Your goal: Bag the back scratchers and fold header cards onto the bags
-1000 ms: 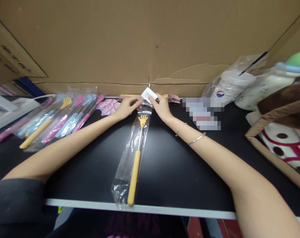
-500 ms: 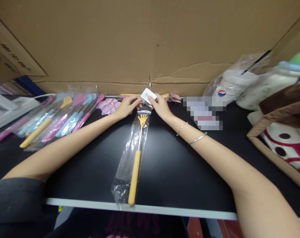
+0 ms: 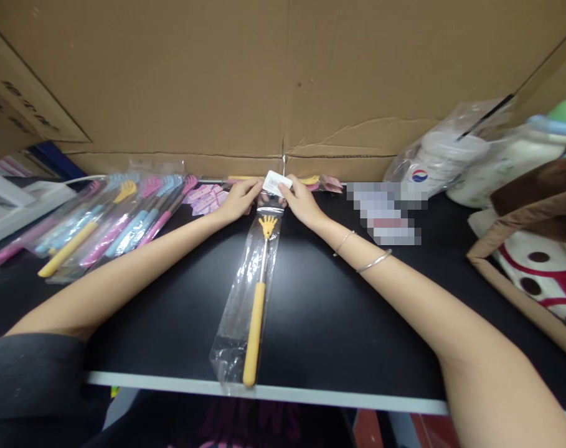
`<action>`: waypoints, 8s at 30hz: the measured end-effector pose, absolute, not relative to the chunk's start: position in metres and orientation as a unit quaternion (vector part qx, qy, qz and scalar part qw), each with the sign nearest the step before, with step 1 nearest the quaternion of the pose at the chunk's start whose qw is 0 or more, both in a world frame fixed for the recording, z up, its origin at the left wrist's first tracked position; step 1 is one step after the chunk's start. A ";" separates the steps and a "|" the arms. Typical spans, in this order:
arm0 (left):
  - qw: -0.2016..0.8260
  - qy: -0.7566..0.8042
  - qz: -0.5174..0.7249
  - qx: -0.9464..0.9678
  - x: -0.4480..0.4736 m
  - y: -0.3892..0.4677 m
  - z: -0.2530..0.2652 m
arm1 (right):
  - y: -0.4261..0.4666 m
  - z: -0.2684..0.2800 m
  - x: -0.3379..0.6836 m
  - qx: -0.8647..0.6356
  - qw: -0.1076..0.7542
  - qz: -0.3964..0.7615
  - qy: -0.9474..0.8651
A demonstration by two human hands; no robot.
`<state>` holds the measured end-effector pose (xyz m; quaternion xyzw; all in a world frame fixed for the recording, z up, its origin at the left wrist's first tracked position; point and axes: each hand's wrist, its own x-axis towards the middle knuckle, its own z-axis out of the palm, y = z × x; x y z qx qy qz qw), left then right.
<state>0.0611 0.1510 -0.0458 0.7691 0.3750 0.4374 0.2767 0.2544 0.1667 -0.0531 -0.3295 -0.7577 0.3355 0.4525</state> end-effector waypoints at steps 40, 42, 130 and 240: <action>0.258 0.379 0.426 0.780 0.061 0.151 -0.048 | 0.164 -0.052 0.256 -0.352 0.468 0.300 -0.753; 0.263 0.382 0.422 0.779 0.060 0.149 -0.047 | 0.162 -0.051 0.257 -0.356 0.483 0.281 -0.749; 0.290 0.354 0.459 0.761 0.059 0.151 -0.048 | 0.159 -0.049 0.254 -0.334 0.445 0.307 -0.772; 0.281 0.354 0.454 0.768 0.059 0.153 -0.052 | 0.154 -0.045 0.252 -0.313 0.420 0.294 -0.799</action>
